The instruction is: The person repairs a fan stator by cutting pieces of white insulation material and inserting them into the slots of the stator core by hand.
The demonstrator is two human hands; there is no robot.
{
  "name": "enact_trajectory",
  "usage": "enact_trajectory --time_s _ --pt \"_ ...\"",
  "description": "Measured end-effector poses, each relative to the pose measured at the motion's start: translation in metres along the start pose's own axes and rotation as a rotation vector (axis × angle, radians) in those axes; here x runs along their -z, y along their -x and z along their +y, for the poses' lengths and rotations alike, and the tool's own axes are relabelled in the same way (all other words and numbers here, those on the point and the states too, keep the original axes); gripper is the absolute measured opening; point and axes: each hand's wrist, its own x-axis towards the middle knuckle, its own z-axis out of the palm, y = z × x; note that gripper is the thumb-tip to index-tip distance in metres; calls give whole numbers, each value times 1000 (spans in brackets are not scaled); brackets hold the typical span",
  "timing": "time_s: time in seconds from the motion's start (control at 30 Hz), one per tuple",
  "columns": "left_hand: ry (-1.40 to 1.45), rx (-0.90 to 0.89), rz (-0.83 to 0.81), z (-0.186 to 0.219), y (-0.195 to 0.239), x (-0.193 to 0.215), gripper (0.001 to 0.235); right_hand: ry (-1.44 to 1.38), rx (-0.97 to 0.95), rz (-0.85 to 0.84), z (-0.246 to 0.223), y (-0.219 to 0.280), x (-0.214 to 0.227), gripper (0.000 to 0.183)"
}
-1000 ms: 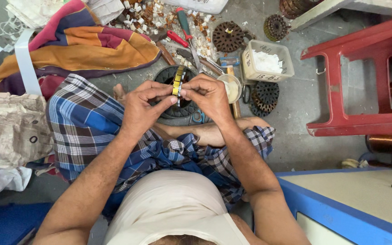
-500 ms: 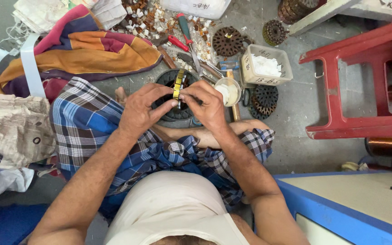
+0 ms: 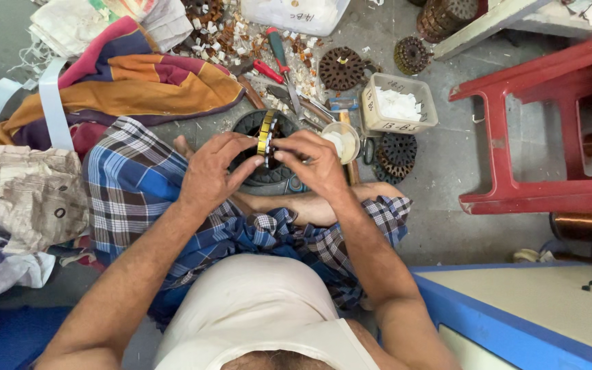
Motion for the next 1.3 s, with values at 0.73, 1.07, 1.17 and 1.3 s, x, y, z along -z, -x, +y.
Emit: enact_trajectory --time_s 0.73,1.07,1.17,1.3 --pt "159 -43 -503 -26 -58 -10 129 778 -957 -165 340 -32 190 44" --pt "181 -120 -275 -26 -43 -21 110 710 -723 217 304 -14 193 19" --pt "156 -147 -219 -27 -37 -29 108 694 -634 340 290 -12 191 13" --pt "110 -132 -222 -24 -28 -28 111 690 -527 476 276 -7 188 18"
